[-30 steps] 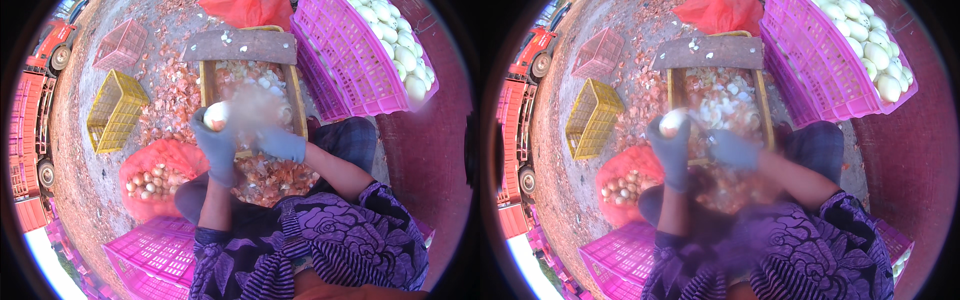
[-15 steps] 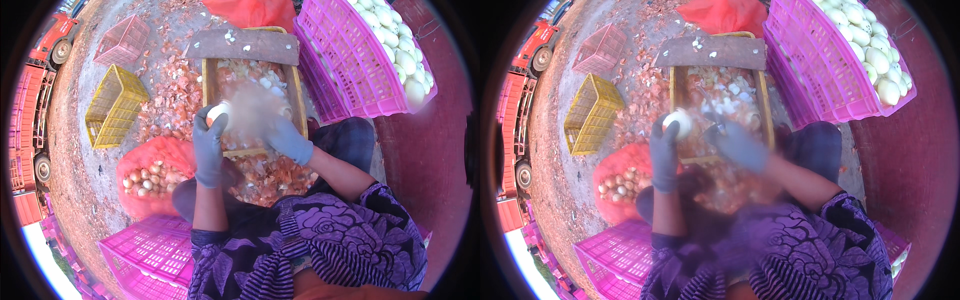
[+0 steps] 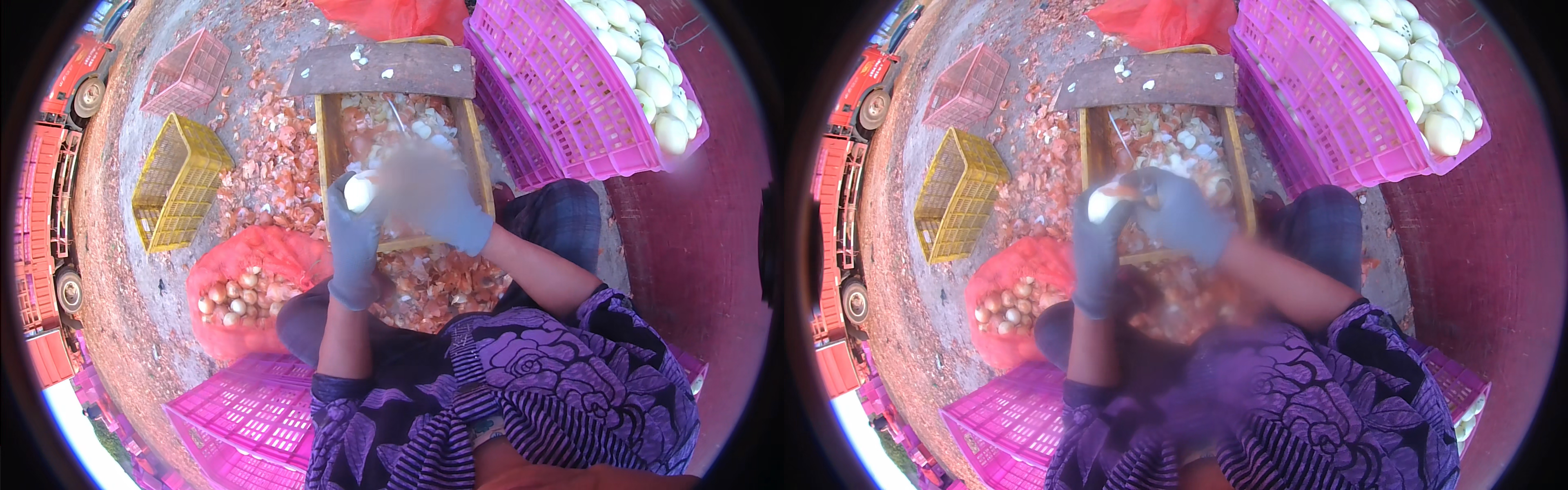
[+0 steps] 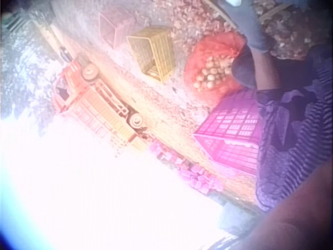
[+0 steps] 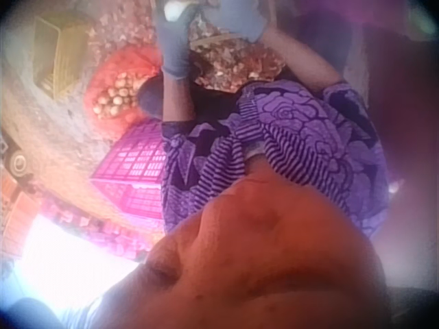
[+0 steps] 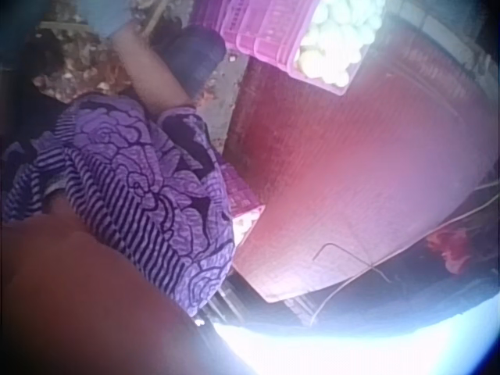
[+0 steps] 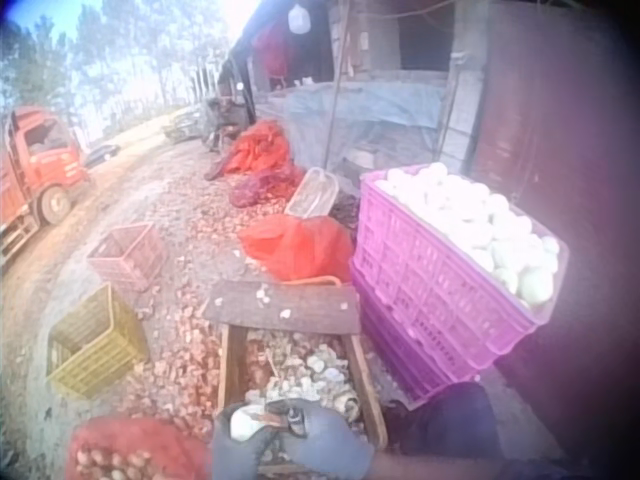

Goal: The person sits on the ground and repeatedly peels onions using a knife, placing the peeled onions into a pink crate and discarding the skins into a yellow bin. The process is continuous and repetitive.

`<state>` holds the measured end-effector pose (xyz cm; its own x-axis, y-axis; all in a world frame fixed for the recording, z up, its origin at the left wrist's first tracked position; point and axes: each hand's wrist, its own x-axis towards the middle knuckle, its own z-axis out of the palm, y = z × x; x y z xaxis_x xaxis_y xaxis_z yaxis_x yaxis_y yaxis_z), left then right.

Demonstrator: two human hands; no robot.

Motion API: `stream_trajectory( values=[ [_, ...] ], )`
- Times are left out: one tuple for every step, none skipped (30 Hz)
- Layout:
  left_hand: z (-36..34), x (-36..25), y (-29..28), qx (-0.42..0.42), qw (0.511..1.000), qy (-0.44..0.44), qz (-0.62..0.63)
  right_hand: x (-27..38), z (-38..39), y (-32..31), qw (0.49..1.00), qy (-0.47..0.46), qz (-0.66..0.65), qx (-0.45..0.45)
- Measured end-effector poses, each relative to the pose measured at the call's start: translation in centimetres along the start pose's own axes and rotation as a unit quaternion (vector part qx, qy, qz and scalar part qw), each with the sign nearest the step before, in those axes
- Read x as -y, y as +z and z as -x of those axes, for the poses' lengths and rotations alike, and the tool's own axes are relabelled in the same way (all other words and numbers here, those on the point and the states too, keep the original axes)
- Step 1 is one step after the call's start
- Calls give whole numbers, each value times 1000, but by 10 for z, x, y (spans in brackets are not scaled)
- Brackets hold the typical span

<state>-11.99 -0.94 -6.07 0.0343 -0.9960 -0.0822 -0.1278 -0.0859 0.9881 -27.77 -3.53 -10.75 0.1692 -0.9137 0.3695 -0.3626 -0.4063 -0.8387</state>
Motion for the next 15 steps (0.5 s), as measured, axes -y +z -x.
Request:
stream_trajectory(
  values=[
    [-1, 2, -1, 15, 1000, -8, 14, -5, 0, 1, 1000, 11, 16, 12],
    [-1, 6, -2, 29, 999, -17, 27, -12, 1, 3, 999, 22, 33, 25],
    [-2, 11, -3, 41, 992, -51, 112, -26, -4, 1, 994, 82, 32, 58],
    [-3, 10, -5, 53, 976, -82, 196, -37, -5, -1, 991, 105, 33, 75],
    [-3, 4, -7, 78, 972, -68, 211, -50, -6, -2, 987, 128, 36, 92],
    [-4, 2, -6, 68, 963, -78, 248, -61, -4, -3, 988, 116, 40, 94],
    [-3, -1, -6, 54, 953, -88, 284, -67, -3, 0, 991, 90, 41, 86],
    [-3, -1, -4, 42, 941, -100, 321, -74, -1, 0, 994, 65, 46, 74],
    [-6, -2, -3, 40, 939, -93, 327, -79, 2, 1, 997, 27, 50, 51],
    [-6, 2, -6, 31, 939, -90, 331, -72, 7, 4, 998, 4, 44, 52],
    [-6, 6, -7, 25, 938, -86, 335, -64, 12, 4, 998, -17, 40, 52],
    [-5, 11, -11, 4, 937, -86, 338, -31, 16, -3, 996, -26, 30, 74],
    [-7, 10, -10, -7, 937, -83, 341, -10, 18, -11, 994, -3, 33, 109],
    [-8, 11, -10, -21, 936, -81, 341, 10, 21, -17, 989, 20, 36, 144],
    [-9, 12, -8, -30, 942, -70, 326, 19, 25, -20, 977, 77, 48, 196]
  ],
)
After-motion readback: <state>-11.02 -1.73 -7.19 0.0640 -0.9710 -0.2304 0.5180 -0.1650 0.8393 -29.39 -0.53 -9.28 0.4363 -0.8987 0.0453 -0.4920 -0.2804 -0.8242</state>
